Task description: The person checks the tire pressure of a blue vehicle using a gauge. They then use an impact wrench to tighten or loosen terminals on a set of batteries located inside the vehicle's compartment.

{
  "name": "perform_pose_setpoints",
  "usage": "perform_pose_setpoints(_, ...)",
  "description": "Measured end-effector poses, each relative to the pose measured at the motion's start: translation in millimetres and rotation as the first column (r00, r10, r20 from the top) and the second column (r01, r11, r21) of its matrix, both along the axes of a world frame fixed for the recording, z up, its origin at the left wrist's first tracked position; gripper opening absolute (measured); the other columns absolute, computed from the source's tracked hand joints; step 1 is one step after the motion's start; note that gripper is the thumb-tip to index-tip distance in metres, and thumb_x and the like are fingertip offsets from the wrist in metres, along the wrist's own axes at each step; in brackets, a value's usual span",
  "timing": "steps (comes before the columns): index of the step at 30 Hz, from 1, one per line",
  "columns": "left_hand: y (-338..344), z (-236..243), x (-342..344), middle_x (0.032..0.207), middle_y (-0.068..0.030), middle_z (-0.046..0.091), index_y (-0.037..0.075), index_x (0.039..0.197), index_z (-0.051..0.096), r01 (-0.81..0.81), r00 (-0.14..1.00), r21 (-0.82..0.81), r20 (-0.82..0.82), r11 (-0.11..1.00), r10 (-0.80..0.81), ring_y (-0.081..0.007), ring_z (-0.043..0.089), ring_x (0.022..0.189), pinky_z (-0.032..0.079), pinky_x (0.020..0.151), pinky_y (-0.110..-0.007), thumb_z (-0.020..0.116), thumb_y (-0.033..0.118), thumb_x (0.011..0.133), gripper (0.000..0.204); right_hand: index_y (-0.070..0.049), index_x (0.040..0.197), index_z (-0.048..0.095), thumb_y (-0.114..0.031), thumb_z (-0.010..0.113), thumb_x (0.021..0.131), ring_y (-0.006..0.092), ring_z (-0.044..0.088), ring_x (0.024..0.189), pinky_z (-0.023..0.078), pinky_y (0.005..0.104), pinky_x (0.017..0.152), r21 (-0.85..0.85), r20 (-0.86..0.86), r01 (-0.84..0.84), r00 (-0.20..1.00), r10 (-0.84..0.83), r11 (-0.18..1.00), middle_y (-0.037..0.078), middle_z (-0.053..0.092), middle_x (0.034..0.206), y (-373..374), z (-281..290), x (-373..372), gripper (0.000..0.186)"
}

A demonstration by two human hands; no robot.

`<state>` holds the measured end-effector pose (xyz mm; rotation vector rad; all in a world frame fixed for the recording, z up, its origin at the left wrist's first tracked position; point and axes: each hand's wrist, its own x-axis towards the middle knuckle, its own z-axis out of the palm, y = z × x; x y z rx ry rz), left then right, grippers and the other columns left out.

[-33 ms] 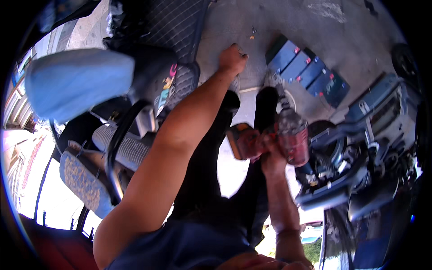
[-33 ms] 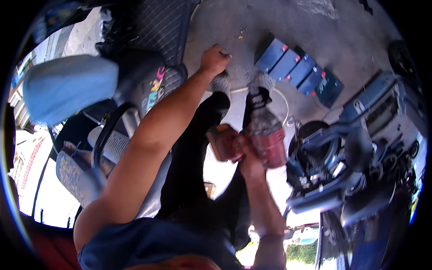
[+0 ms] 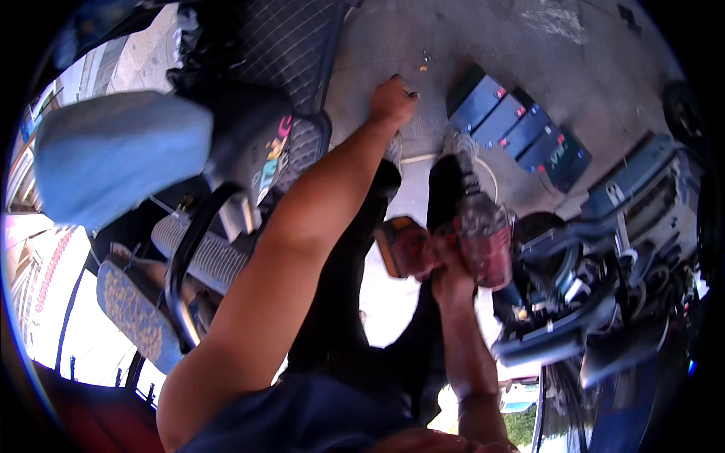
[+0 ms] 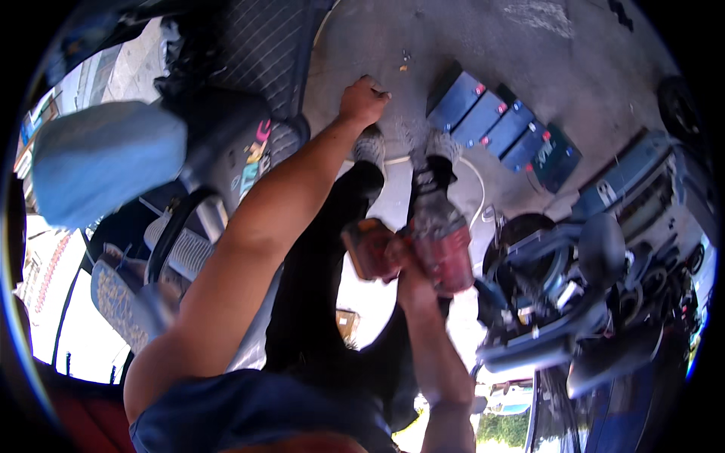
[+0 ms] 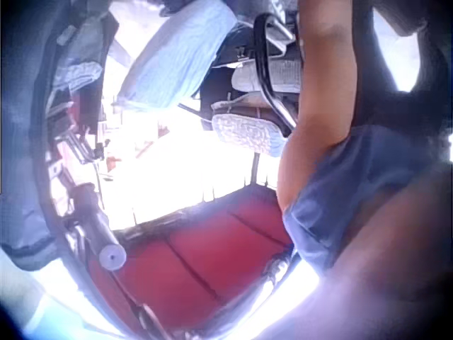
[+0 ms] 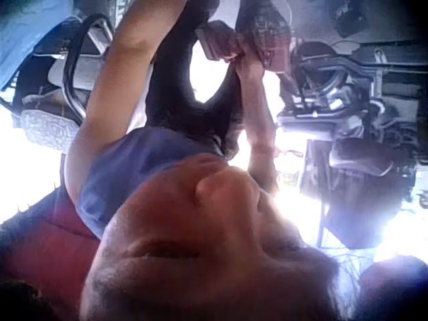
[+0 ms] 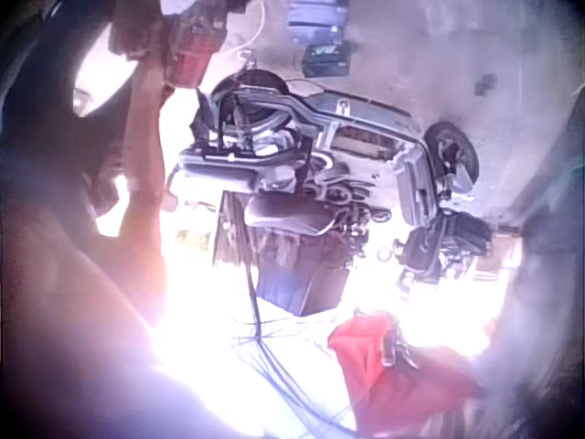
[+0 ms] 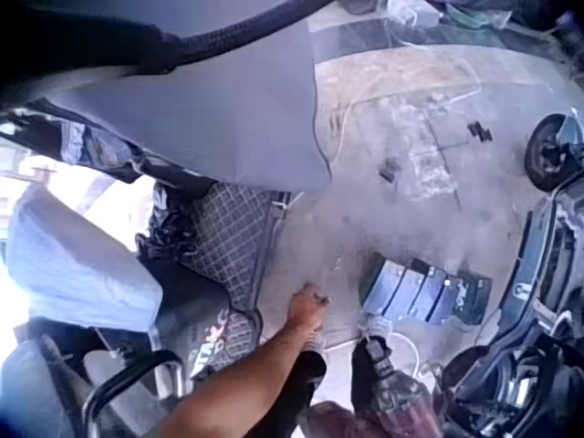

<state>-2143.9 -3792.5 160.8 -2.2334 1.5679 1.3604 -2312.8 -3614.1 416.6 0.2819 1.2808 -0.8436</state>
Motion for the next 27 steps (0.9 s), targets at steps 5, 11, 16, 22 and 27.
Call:
perform_pose_setpoints(5, -47, -155, -33, 0.102, -0.0198, 0.072, 0.005, 0.119, 0.059, 0.047, 0.975, -0.099, 0.223, 0.994, -0.024, -0.0394, 0.068, 0.099, 0.054, 0.089, -0.048, 0.077, 0.03, 0.08, 0.049, -0.006, 0.106, 0.06, 0.0, 0.072, 0.085, 0.0115, 0.061, 0.072, 0.048, 0.0257, 0.062, 0.021, -0.102, -0.084, 0.991, 0.086, 0.996, 0.003, 0.063, 0.083, 3, -72, -23, 0.025)
perform_pose_setpoints(11, -56, -240, -60, 0.102, -0.0214, 0.068, 0.011, 0.116, 0.061, 0.172, 0.947, -0.31, 0.314, 0.935, -0.07, -0.0404, 0.065, 0.102, 0.054, 0.088, -0.049, 0.075, 0.024, 0.08, 0.04, -0.007, 0.114, 0.063, -0.004, 0.083, 0.081, 0.0138, 0.068, 0.091, 0.054, 0.0298, 0.079, 0.241, -0.182, -0.217, 0.947, 0.264, 0.946, 0.004, 0.069, 0.098, -47, -72, -76, 0.038)
perform_pose_setpoints(16, -48, -263, -40, 0.106, -0.0202, 0.066, 0.011, 0.103, 0.067, 0.204, 0.962, -0.316, 0.238, 0.927, -0.131, -0.041, 0.065, 0.099, 0.054, 0.087, -0.05, 0.074, 0.019, 0.078, 0.027, -0.006, 0.118, 0.06, -0.006, 0.08, 0.085, 0.0142, 0.068, 0.096, 0.055, 0.0286, 0.081, 0.192, -0.19, -0.305, 0.921, 0.34, 0.933, 0.006, 0.07, 0.105, -40, -80, -82, 0.04)
perform_pose_setpoints(22, -57, -247, -36, 0.091, -0.0168, 0.07, 0.006, 0.093, 0.066, 0.212, 0.963, -0.207, 0.213, 0.955, -0.167, -0.0354, 0.067, 0.086, 0.054, 0.078, -0.044, 0.077, 0.021, 0.075, 0.026, -0.008, 0.12, 0.06, -0.001, 0.076, 0.087, 0.0138, 0.065, 0.094, 0.054, 0.0295, 0.078, 0.082, -0.175, -0.131, 0.974, 0.143, 0.988, 0.002, 0.067, 0.101, -51, -82, -70, 0.038)
perform_pose_setpoints(27, -63, -153, -36, 0.088, -0.006, 0.059, 0.006, 0.091, 0.056, -0.35, 0.538, 0.487, -0.595, 0.8, 0.597, -0.0137, 0.056, 0.072, 0.046, 0.06, -0.027, 0.07, 0.01, 0.081, 0.018, -0.01, 0.114, 0.062, -0.006, 0.08, 0.085, 0.0111, 0.06, 0.085, 0.051, 0.0284, 0.071, 0.131, -0.116, -0.045, 0.991, 0.06, 0.99, 0.0, 0.064, 0.094, -51, -86, -71, 0.034)
